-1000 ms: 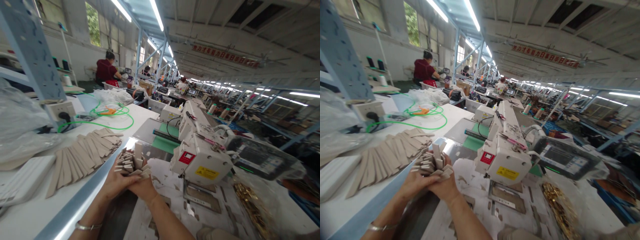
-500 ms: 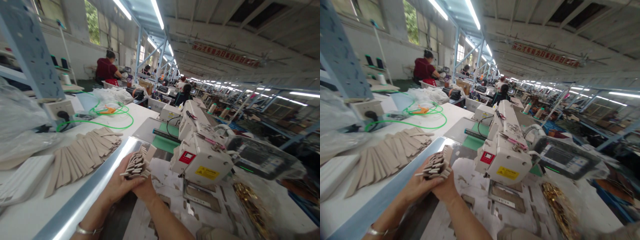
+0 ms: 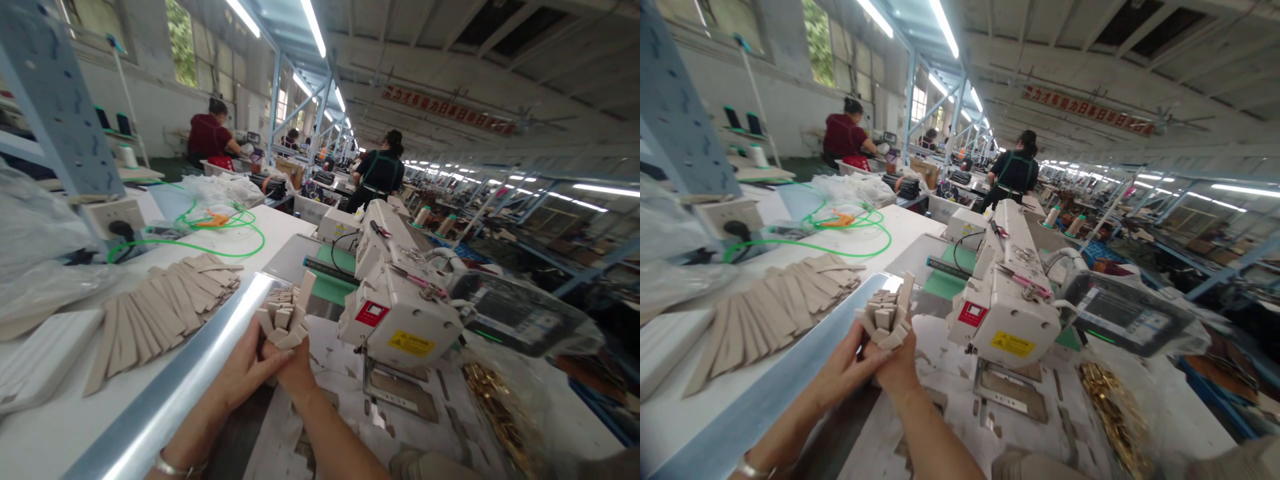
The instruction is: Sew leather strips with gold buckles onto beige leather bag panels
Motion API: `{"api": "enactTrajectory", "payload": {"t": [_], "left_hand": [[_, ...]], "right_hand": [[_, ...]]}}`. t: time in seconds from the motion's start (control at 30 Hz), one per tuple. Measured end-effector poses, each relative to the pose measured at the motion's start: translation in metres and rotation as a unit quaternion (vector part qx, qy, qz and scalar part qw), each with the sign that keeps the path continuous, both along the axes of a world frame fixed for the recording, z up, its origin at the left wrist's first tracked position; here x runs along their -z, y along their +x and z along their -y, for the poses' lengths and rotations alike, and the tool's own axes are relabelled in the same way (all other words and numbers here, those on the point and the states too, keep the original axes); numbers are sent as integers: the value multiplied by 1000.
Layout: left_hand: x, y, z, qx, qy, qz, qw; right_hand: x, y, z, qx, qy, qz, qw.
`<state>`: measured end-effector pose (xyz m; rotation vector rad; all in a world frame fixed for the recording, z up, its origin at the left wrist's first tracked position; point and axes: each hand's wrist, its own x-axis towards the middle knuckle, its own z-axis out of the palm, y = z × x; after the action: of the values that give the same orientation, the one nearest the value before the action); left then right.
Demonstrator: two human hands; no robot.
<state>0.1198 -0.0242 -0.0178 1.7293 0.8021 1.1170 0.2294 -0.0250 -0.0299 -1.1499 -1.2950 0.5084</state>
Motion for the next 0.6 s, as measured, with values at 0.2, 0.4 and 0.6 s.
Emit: {"api": "enactTrajectory", "payload": {"t": [0.2,0.4,0.6], "left_hand": [[11,-1,-5,-23,-46,2,999],[10,4,-3,-28,-35,4,999],[-8,-8,0,-83,50,25,995]], "right_hand": [[18,-4,7,-64,6,-66,996],[14,-4,7,-37,-2,-57,998],[7,-7,15,-26,18,-57,998]]}}
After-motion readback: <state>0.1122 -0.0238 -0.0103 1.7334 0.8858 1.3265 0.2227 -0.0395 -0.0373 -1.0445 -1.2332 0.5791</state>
